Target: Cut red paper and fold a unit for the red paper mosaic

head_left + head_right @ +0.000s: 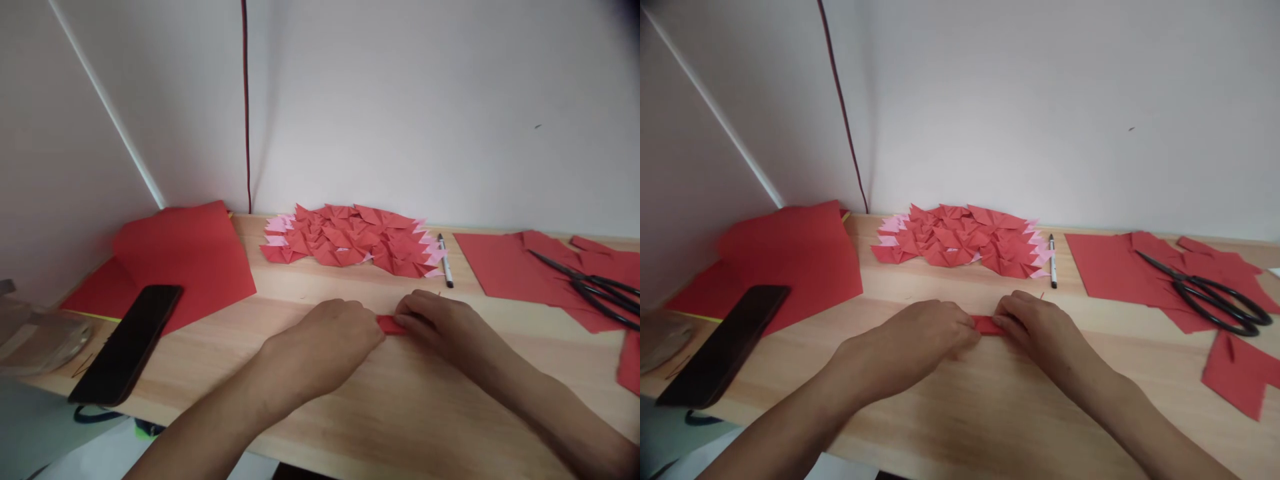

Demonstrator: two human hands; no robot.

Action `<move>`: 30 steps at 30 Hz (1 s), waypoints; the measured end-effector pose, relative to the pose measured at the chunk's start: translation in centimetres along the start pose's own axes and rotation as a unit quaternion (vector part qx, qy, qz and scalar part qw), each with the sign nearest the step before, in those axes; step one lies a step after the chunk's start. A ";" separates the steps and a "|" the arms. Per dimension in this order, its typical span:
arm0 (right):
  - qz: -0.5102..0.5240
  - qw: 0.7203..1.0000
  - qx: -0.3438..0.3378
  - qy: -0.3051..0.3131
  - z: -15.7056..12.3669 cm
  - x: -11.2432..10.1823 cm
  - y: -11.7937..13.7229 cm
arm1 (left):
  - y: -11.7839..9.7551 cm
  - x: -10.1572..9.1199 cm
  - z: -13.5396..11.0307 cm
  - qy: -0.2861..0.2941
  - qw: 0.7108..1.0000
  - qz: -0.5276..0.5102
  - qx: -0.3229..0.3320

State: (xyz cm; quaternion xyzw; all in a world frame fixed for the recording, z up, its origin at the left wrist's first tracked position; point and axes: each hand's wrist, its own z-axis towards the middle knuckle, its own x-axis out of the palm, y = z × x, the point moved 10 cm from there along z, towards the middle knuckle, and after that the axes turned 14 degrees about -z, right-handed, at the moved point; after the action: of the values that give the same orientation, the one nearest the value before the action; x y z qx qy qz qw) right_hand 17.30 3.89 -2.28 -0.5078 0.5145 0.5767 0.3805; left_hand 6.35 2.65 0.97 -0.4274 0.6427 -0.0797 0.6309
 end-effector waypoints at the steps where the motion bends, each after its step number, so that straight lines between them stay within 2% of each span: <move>1: -0.005 1.000 0.004 -0.004 0.0 0.1 -0.1 | -0.3 0.0 -0.1 -0.001 1.000 0.021 0.006; 4: -0.027 0.999 0.019 -0.027 -0.2 0.3 -0.4 | -1.7 0.3 -0.3 -0.003 0.995 0.090 0.040; 8: -0.037 0.997 0.010 -0.060 -0.3 0.0 -0.4 | -2.6 0.8 -0.7 0.006 0.987 0.153 0.047; 13: -0.015 0.999 0.002 -0.039 0.0 0.0 -0.5 | -2.9 1.7 -0.5 0.016 0.973 0.225 0.036; 15: -0.010 0.999 0.002 -0.035 0.1 -0.1 -0.5 | -2.9 2.6 -0.2 0.022 0.971 0.234 0.041; 19: -0.011 1.000 0.005 -0.028 0.3 0.0 -0.6 | -2.5 3.0 0.7 -0.052 0.970 0.236 0.029; 23: -0.021 1.000 0.013 -0.019 0.5 0.1 -0.6 | -2.9 3.7 0.9 -0.057 0.966 0.250 0.037; 30: -0.034 0.999 0.014 -0.023 0.2 0.5 -0.4 | -3.1 3.3 1.1 -0.050 0.961 0.273 0.019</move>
State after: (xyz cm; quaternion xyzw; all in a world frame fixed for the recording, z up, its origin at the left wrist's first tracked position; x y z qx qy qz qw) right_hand 17.59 4.17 -2.83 -0.5064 0.4964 0.5675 0.4185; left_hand 9.25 -0.94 0.23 -0.2270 0.7005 0.1045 0.6684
